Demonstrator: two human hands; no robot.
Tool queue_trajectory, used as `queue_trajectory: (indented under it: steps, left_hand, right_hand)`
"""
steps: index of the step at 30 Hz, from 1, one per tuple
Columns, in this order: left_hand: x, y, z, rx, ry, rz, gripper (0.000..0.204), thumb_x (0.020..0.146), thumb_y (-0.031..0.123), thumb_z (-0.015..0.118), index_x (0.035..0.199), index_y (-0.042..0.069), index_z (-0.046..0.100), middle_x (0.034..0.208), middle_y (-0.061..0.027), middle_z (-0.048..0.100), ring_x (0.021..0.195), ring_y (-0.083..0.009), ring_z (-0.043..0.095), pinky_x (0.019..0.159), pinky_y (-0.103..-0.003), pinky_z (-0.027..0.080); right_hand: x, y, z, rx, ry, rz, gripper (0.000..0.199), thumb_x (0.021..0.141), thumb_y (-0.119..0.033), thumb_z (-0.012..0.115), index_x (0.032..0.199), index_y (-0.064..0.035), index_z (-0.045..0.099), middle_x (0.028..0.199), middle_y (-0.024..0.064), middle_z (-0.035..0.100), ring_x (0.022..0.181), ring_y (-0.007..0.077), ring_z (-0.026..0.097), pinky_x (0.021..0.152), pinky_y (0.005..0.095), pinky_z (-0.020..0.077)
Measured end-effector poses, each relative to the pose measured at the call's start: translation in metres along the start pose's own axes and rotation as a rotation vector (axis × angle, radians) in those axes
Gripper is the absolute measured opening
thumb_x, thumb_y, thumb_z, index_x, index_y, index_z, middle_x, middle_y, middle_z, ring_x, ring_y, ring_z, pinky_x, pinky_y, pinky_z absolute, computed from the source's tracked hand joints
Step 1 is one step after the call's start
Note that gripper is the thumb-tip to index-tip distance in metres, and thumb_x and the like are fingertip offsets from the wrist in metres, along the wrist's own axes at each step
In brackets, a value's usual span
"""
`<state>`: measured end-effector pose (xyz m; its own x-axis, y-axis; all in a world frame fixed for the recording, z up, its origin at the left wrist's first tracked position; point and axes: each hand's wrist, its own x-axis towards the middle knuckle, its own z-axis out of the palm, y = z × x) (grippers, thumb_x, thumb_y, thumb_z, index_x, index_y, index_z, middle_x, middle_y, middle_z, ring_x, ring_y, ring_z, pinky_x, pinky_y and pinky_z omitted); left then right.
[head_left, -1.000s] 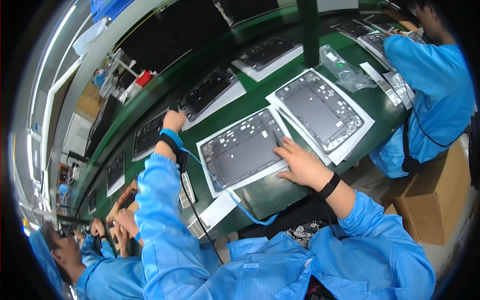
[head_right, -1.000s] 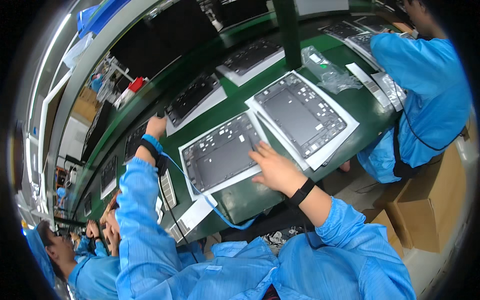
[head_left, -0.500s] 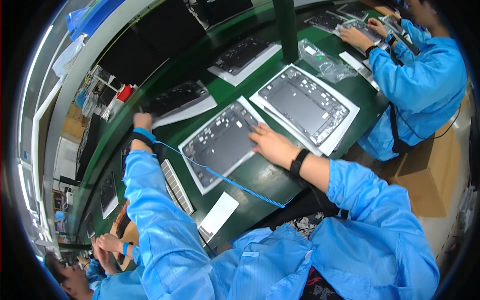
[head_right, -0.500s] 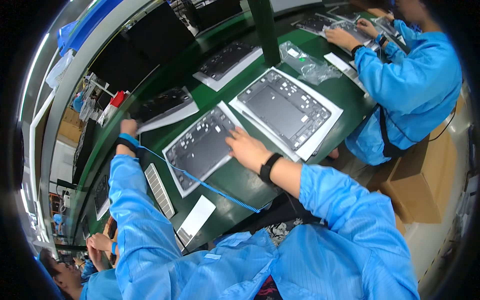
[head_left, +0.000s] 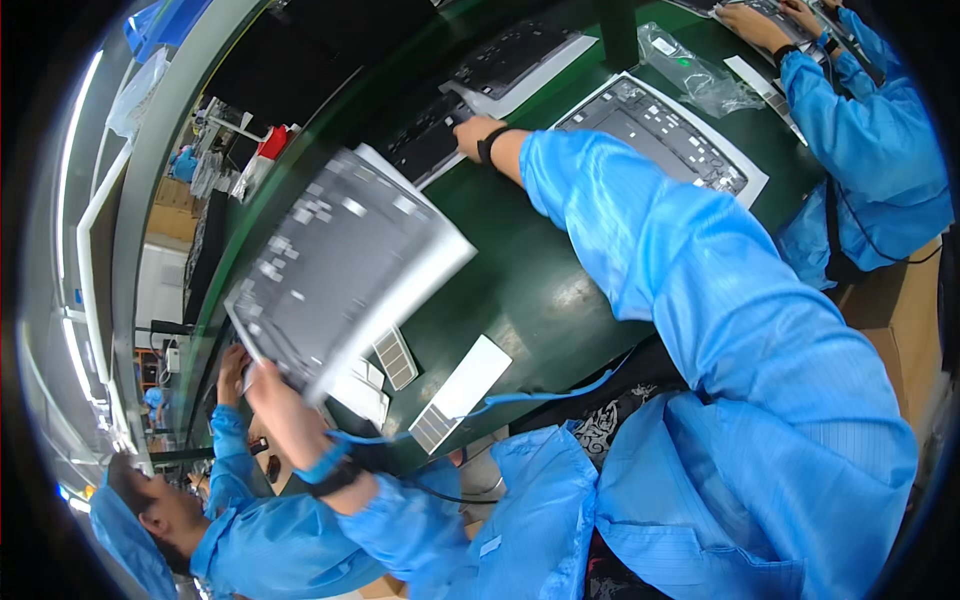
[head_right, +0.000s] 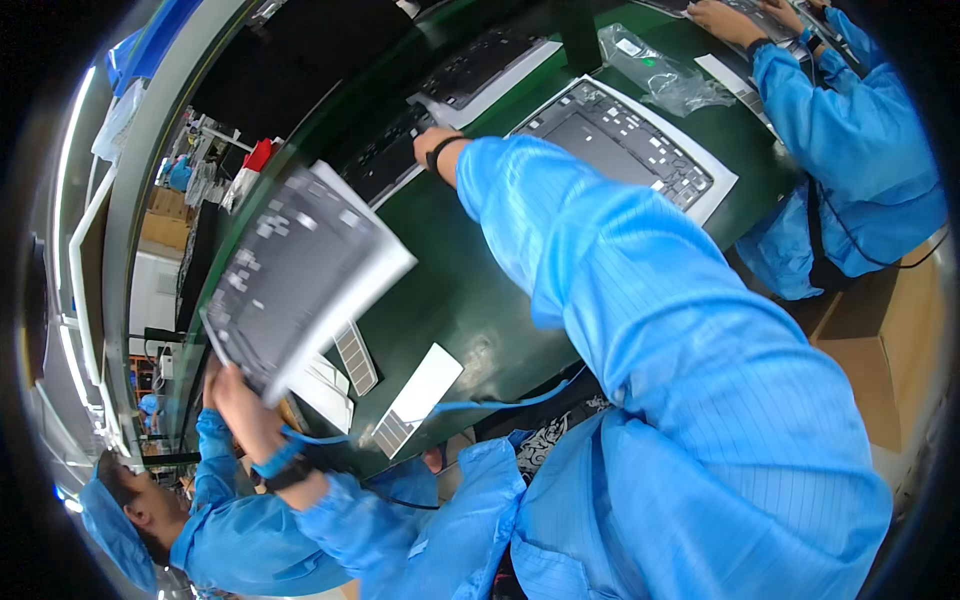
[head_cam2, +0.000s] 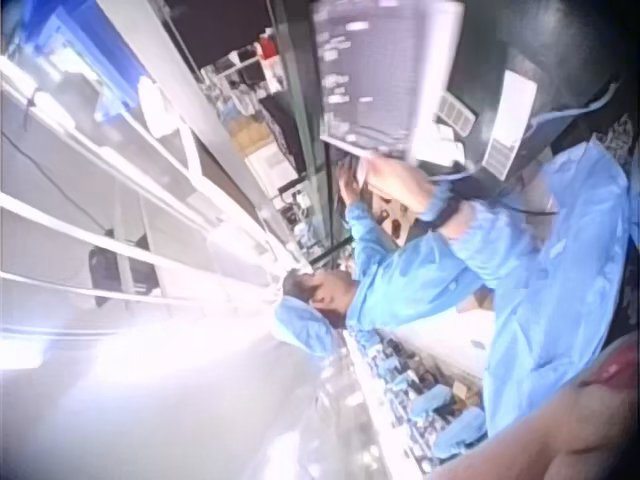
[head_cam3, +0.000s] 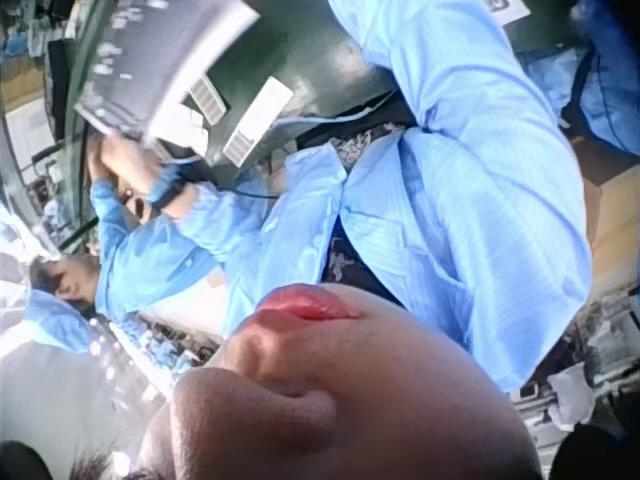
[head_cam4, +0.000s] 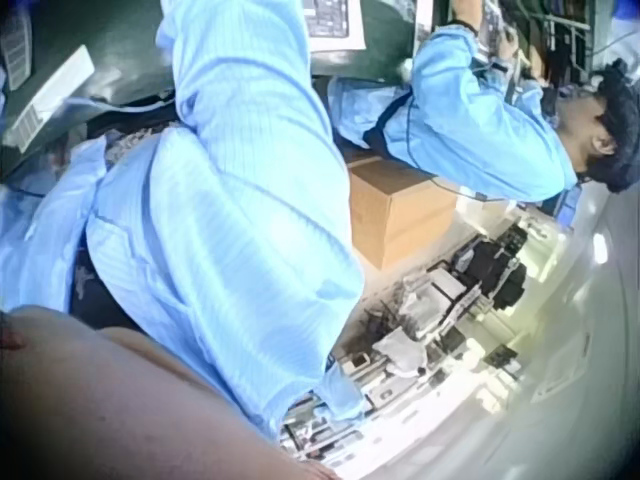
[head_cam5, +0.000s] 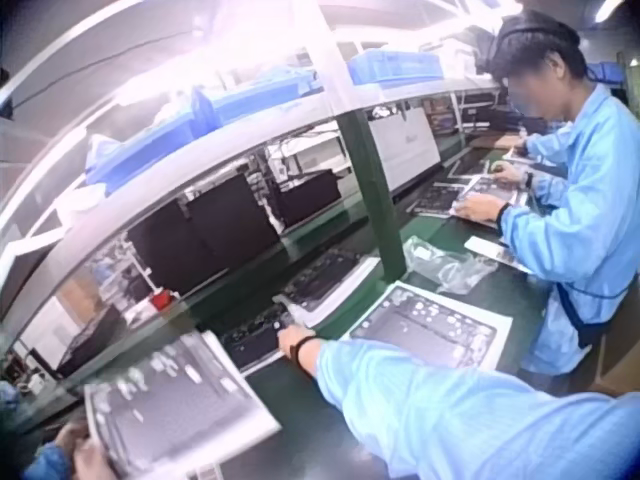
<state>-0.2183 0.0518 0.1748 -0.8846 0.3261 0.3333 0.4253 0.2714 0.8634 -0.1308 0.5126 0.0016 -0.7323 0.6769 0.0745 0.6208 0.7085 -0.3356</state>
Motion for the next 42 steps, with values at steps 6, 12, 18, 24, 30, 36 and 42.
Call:
queue_trajectory:
  steps: [6,12,18,24,30,36,42]
  left_hand:
    - [-0.116,-0.011,0.024,-0.199,-0.072,-0.232,0.023,0.105,0.018,0.046,0.096,-0.001,0.055,0.081,-0.0023,0.057,0.074,-0.0078,0.052,0.067,-0.024,0.043]
    - [-0.158,-0.027,0.017,-0.356,-0.192,-0.318,0.024,0.104,0.014,0.045,0.107,-0.008,0.053,0.094,-0.0075,0.061,0.084,-0.0119,0.054,0.077,-0.026,0.045]
    - [-0.178,-0.043,0.046,-0.458,-0.233,-0.386,0.023,0.105,0.015,0.044,0.107,-0.006,0.055,0.096,-0.0065,0.061,0.087,-0.0111,0.054,0.079,-0.026,0.044]
    - [-0.188,-0.065,0.108,-0.333,-0.233,-0.364,0.025,0.105,0.016,0.045,0.112,-0.006,0.057,0.098,-0.0069,0.065,0.086,-0.0107,0.057,0.079,-0.025,0.046]
    - [-0.191,-0.052,0.120,-0.341,-0.367,-0.382,0.036,0.104,0.017,0.047,0.128,-0.009,0.052,0.111,-0.0150,0.063,0.098,-0.0189,0.061,0.087,-0.029,0.048]
    - [-0.215,-0.048,0.071,0.588,-0.336,0.249,0.052,0.095,0.020,0.060,0.141,0.000,0.047,0.144,-0.0259,0.041,0.133,-0.0447,0.038,0.109,-0.047,0.033]
    - [-0.244,-0.076,0.054,0.736,-0.373,0.158,0.054,0.090,0.038,0.067,0.139,0.020,0.055,0.149,-0.0285,0.033,0.136,-0.0571,0.026,0.108,-0.061,0.029]
  right_hand:
    - [0.037,0.017,-0.029,-0.109,-0.128,-0.087,0.046,0.090,-0.034,0.064,0.128,-0.0088,0.059,0.120,0.0189,0.066,0.115,0.0368,0.060,0.099,0.0454,0.0466]
    - [0.049,0.067,-0.038,-0.110,-0.039,-0.047,0.052,0.091,-0.036,0.064,0.137,-0.0134,0.053,0.130,0.0167,0.061,0.120,0.0350,0.058,0.103,0.0460,0.0445]
    - [-0.048,0.003,-0.152,0.608,0.004,-0.147,0.035,0.097,-0.035,0.060,0.111,-0.0038,0.065,0.092,0.0028,0.066,0.079,0.0144,0.062,0.069,0.0289,0.0506]
    - [-0.304,-0.028,-0.166,0.247,-0.221,-0.343,0.070,0.091,-0.047,0.063,0.144,-0.0067,0.043,0.131,0.0230,0.057,0.119,0.0379,0.058,0.100,0.0437,0.0457]
    - [-0.390,-0.029,-0.065,0.101,-0.051,-0.176,0.067,0.086,-0.028,0.071,0.144,-0.0122,0.043,0.142,0.0170,0.050,0.133,0.0447,0.041,0.111,0.0476,0.0348]
    - [-0.393,-0.026,-0.060,0.310,0.124,-0.185,0.065,0.081,-0.015,0.075,0.141,-0.0135,0.050,0.137,0.0134,0.056,0.129,0.0376,0.048,0.107,0.0473,0.0389]
    - [-0.374,-0.086,-0.078,1.537,-0.385,-0.187,0.044,0.094,-0.006,0.059,0.136,0.0027,0.050,0.114,0.0189,0.068,0.097,0.0204,0.069,0.088,0.0325,0.0526]
